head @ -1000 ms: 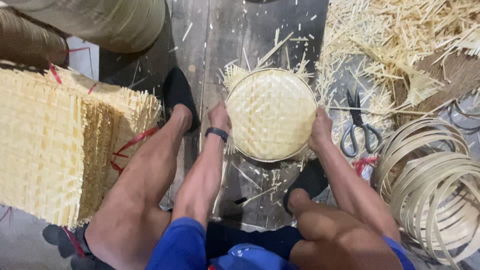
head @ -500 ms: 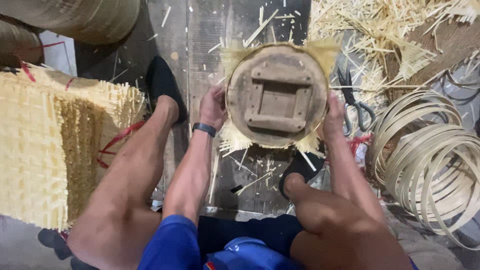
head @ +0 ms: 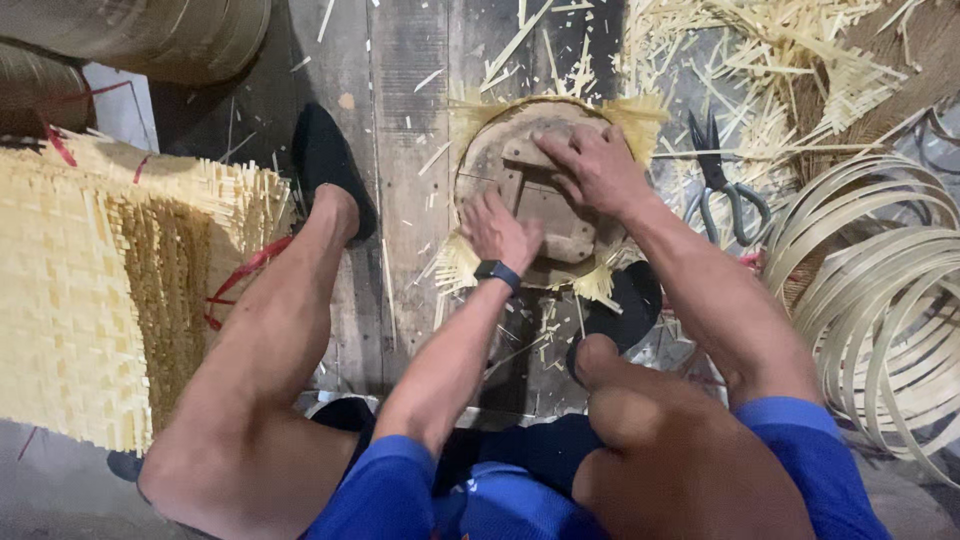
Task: The person sits on the floor and repeatedly places a square woven bamboo mat onto a circular wooden mold. They use scissors to trim the excess bamboo strips around the circular edge of the mold, then remove the trimmed mat and stack it with others.
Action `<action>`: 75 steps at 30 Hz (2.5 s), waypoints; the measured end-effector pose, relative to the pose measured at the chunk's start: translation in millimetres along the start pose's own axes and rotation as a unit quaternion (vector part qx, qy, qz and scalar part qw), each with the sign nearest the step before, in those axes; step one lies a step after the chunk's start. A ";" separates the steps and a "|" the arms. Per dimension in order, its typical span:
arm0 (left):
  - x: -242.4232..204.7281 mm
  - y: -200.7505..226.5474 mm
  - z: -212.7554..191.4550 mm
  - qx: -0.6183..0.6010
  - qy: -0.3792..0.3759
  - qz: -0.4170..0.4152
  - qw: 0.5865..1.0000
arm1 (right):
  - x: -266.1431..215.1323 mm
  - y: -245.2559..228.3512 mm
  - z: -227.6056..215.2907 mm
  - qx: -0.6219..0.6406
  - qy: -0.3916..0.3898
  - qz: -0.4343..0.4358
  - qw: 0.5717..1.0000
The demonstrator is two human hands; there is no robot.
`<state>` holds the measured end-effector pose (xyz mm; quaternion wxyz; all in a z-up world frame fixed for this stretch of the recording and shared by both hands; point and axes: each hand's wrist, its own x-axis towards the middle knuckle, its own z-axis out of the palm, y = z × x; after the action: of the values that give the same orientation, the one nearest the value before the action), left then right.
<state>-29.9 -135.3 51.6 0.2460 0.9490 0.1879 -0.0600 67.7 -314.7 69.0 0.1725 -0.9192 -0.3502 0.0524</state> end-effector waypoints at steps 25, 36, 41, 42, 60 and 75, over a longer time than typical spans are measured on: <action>-0.6 17.0 9.9 -0.002 -0.011 0.180 0.984 | -154.7 38.3 66.8 0.201 0.304 0.478 0.800; -1.1 72.1 39.4 -0.026 -0.095 0.165 0.981 | -222.6 105.5 86.7 0.003 0.050 0.538 0.842; -3.8 41.1 34.2 -0.049 -0.098 0.248 0.963 | -214.4 107.0 63.9 -0.006 0.018 0.517 0.856; -4.1 38.2 34.4 -0.067 -0.093 0.253 0.961 | -212.6 107.2 62.3 -0.045 0.026 0.485 0.873; -3.7 41.7 36.5 -0.029 -0.114 0.230 0.966 | -208.7 32.1 21.2 0.069 0.008 0.310 0.948; -1.7 41.5 35.4 -0.051 -0.113 0.256 0.959 | -139.3 55.3 25.1 -0.121 0.100 0.276 0.948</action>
<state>-16.2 -186.7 39.5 0.3207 0.9385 -0.0881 -0.0926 -7.5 -438.3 22.6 0.0727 -0.9944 -0.0675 -0.0373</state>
